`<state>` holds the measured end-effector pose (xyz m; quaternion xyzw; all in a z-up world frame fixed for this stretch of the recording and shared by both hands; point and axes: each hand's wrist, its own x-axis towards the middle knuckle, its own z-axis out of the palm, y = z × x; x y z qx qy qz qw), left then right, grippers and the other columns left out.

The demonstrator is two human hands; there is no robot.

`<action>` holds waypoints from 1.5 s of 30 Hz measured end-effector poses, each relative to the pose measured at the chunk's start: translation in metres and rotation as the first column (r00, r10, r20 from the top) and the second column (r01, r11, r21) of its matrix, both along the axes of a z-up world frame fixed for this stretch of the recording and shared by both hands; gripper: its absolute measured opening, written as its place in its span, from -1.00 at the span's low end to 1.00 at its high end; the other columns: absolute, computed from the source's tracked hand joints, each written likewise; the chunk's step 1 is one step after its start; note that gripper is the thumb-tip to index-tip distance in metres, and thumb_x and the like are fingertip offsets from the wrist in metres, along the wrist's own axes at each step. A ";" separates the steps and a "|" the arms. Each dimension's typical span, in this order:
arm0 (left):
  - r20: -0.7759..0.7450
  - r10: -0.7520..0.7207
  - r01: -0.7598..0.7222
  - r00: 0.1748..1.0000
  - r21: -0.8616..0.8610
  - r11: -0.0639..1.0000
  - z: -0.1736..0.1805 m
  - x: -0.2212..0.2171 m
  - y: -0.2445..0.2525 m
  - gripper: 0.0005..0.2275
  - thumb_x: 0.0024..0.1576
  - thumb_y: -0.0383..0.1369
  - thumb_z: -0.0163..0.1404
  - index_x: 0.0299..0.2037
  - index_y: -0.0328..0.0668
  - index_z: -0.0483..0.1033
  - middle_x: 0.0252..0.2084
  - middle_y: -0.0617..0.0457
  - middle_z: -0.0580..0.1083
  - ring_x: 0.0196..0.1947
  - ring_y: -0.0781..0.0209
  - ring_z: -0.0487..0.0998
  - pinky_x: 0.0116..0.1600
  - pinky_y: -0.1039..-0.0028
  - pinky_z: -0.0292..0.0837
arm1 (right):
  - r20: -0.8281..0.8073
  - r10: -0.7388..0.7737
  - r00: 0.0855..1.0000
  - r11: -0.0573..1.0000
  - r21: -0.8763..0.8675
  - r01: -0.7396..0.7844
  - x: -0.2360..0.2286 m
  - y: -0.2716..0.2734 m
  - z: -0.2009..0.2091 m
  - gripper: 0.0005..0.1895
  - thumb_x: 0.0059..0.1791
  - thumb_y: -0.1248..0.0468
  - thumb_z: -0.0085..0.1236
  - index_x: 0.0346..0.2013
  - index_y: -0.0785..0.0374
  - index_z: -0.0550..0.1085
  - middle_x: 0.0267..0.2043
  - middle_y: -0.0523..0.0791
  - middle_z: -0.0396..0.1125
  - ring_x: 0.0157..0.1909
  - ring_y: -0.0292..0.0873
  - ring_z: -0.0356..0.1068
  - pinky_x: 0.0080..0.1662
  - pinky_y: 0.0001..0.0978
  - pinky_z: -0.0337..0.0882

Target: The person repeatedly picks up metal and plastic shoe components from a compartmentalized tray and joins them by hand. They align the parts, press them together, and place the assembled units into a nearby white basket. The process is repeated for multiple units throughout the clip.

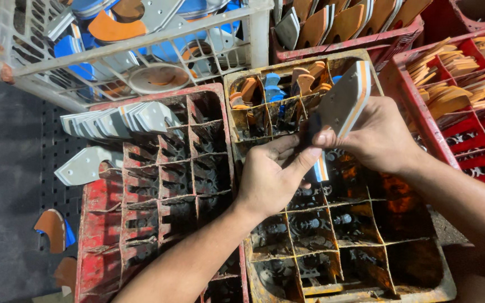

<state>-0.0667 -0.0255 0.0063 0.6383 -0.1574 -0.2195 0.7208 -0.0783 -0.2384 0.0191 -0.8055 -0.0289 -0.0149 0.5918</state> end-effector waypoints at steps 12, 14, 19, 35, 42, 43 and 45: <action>-0.050 -0.024 0.023 0.998 -0.021 1.000 0.000 0.004 0.000 -0.67 0.21 -0.28 0.11 -0.03 -0.50 0.55 -0.24 -0.07 0.63 -0.37 0.35 0.64 -0.38 0.57 0.65 | -0.092 -0.050 0.994 0.999 0.009 0.051 -0.001 0.007 0.006 -0.73 -0.13 0.26 0.40 -0.19 0.26 0.60 -0.27 -0.18 0.54 -0.22 -0.35 0.49 -0.11 -0.41 0.56; -0.058 -0.026 0.025 0.998 -0.022 0.999 0.000 0.004 0.000 -0.67 0.21 -0.28 0.11 -0.03 -0.50 0.55 -0.24 -0.08 0.63 -0.37 0.34 0.65 -0.38 0.57 0.66 | -0.066 -0.048 0.997 0.999 -0.014 0.047 -0.001 0.007 0.006 -0.73 -0.13 0.27 0.39 -0.17 0.27 0.60 -0.26 -0.18 0.53 -0.22 -0.35 0.46 -0.11 -0.40 0.54; -0.060 -0.029 0.028 0.998 -0.014 1.000 0.000 0.005 0.000 -0.68 0.21 -0.28 0.10 -0.05 -0.52 0.54 -0.26 -0.08 0.62 -0.37 0.34 0.64 -0.39 0.57 0.66 | -0.085 -0.063 0.994 0.998 -0.036 0.060 0.000 0.008 0.008 -0.75 -0.13 0.28 0.38 -0.18 0.26 0.60 -0.28 -0.18 0.54 -0.24 -0.34 0.48 -0.13 -0.40 0.56; 0.270 -0.032 -0.036 0.962 0.245 0.969 0.010 -0.001 0.005 -0.80 0.19 -0.33 0.19 -0.42 -0.29 0.64 -0.61 0.16 0.49 -0.61 0.47 0.40 -0.49 0.53 0.27 | -0.145 -0.120 0.982 0.992 -0.050 0.114 -0.013 0.018 0.024 -0.77 -0.18 0.33 0.41 -0.27 0.27 0.60 -0.36 -0.16 0.55 -0.33 -0.34 0.49 -0.21 -0.39 0.55; 0.312 -0.020 -0.035 0.950 0.171 0.985 0.014 -0.006 0.006 -0.89 0.18 -0.38 0.13 -0.30 -0.24 0.67 -0.51 0.15 0.58 -0.54 0.50 0.50 -0.43 0.56 0.39 | -0.116 -0.072 0.991 0.997 0.014 0.074 -0.018 0.019 0.023 -0.83 -0.16 0.34 0.41 -0.31 0.31 0.61 -0.36 -0.13 0.54 -0.33 -0.32 0.49 -0.22 -0.39 0.55; 0.321 -0.015 -0.038 0.947 0.158 0.987 0.013 -0.007 0.005 -0.89 0.18 -0.38 0.13 -0.29 -0.25 0.67 -0.50 0.14 0.58 -0.53 0.50 0.51 -0.42 0.56 0.40 | -0.101 -0.069 0.993 0.997 0.021 0.071 -0.018 0.019 0.023 -0.83 -0.16 0.34 0.41 -0.31 0.30 0.62 -0.35 -0.14 0.54 -0.33 -0.32 0.48 -0.22 -0.38 0.55; 0.349 0.002 -0.051 0.937 0.132 0.990 0.010 -0.008 0.005 -0.87 0.20 -0.38 0.14 -0.33 -0.26 0.65 -0.52 0.15 0.56 -0.52 0.48 0.48 -0.40 0.56 0.39 | -0.073 -0.063 0.995 0.997 0.036 0.066 -0.018 0.020 0.023 -0.82 -0.15 0.33 0.42 -0.31 0.30 0.62 -0.33 -0.14 0.54 -0.32 -0.31 0.48 -0.22 -0.37 0.54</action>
